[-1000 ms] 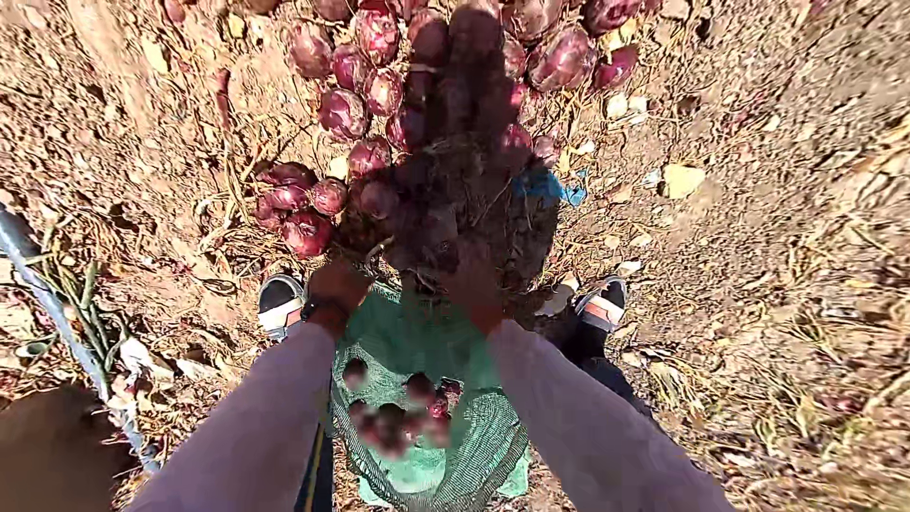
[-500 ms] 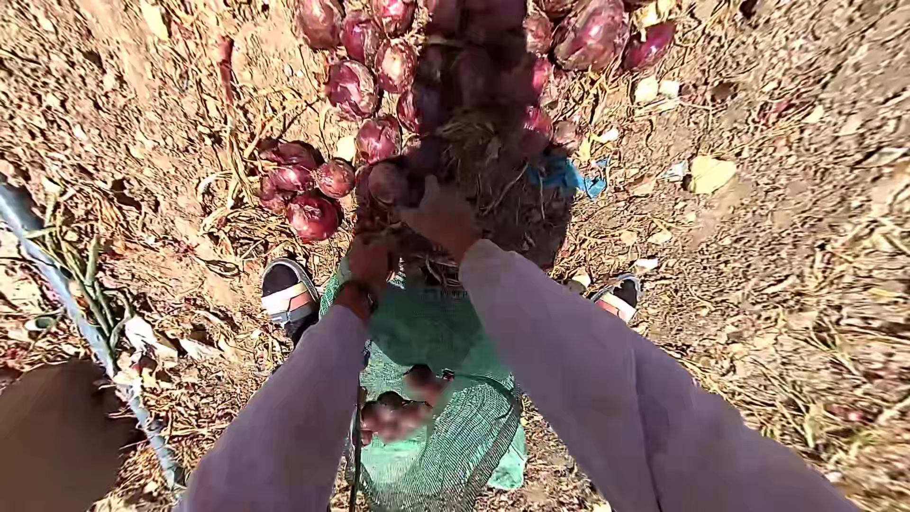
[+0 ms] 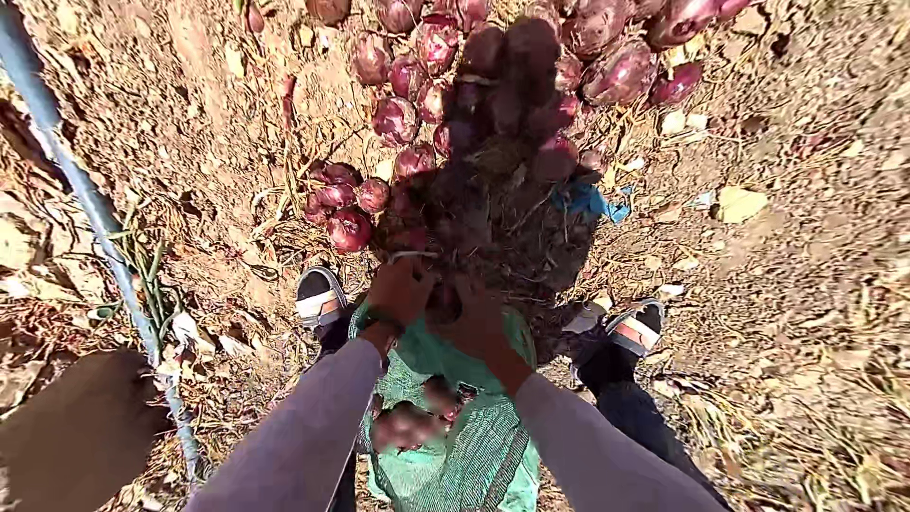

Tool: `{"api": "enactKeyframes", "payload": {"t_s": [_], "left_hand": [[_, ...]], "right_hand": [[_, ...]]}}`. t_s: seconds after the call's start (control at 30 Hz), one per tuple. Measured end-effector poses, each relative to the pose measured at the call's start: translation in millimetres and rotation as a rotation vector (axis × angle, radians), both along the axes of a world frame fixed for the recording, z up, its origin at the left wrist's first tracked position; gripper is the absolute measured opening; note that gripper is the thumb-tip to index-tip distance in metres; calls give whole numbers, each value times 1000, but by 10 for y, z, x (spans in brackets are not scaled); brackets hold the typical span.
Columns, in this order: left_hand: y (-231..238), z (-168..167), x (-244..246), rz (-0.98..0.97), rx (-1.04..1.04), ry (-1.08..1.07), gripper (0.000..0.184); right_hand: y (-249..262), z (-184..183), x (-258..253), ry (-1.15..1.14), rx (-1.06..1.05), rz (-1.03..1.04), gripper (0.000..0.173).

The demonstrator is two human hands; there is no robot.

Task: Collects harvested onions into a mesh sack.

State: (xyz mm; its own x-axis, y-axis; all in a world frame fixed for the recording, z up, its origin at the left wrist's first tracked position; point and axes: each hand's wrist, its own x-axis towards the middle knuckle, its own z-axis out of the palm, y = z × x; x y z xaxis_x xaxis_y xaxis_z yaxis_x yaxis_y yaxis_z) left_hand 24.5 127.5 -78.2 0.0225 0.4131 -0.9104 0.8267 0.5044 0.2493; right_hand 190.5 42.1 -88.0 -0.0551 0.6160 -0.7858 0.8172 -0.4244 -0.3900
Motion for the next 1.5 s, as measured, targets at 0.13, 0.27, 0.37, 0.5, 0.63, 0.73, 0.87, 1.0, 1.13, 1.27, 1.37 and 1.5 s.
{"api": "enactKeyframes", "payload": {"t_s": [0.13, 0.27, 0.37, 0.5, 0.63, 0.73, 0.87, 1.0, 1.13, 1.27, 1.37, 1.5], "left_hand": [[-508, 106, -351, -344, -562, -230, 42], [-59, -211, -578, -302, -231, -224, 38], [682, -406, -441, -88, 246, -95, 45], [1354, -900, -65, 227, 218, -135, 63], [1298, -1148, 157, 361, 204, -152, 63], [1232, -1048, 112, 370, 190, -226, 59], [999, -761, 124, 359, 71, -356, 58], [-131, -217, 173, 96, -254, -331, 64], [-821, 44, -262, -357, -376, -331, 44], [-403, -203, -691, 103, -2, 216, 55], [-283, -821, -904, 466, -87, 512, 99], [-323, -1269, -996, 291, -267, 584, 105]], "right_hand": [[-237, -62, 25, 176, -369, 279, 72], [676, -336, -31, -108, 131, -153, 71], [1426, -752, -102, -81, 248, -530, 81], [1970, -1059, -261, -35, 94, -856, 84], [1891, -1144, -217, 68, 50, -945, 91], [1754, -1101, -162, 255, -3, -875, 78], [1164, -880, -155, 530, -253, -978, 77], [-158, -260, -11, 480, -534, -940, 66], [-821, -239, 135, 328, -704, -92, 38], [1, -380, -296, 84, -128, -243, 41], [635, -748, -860, 33, 77, -197, 52], [979, -1098, -1450, -88, -87, 115, 82]]}}
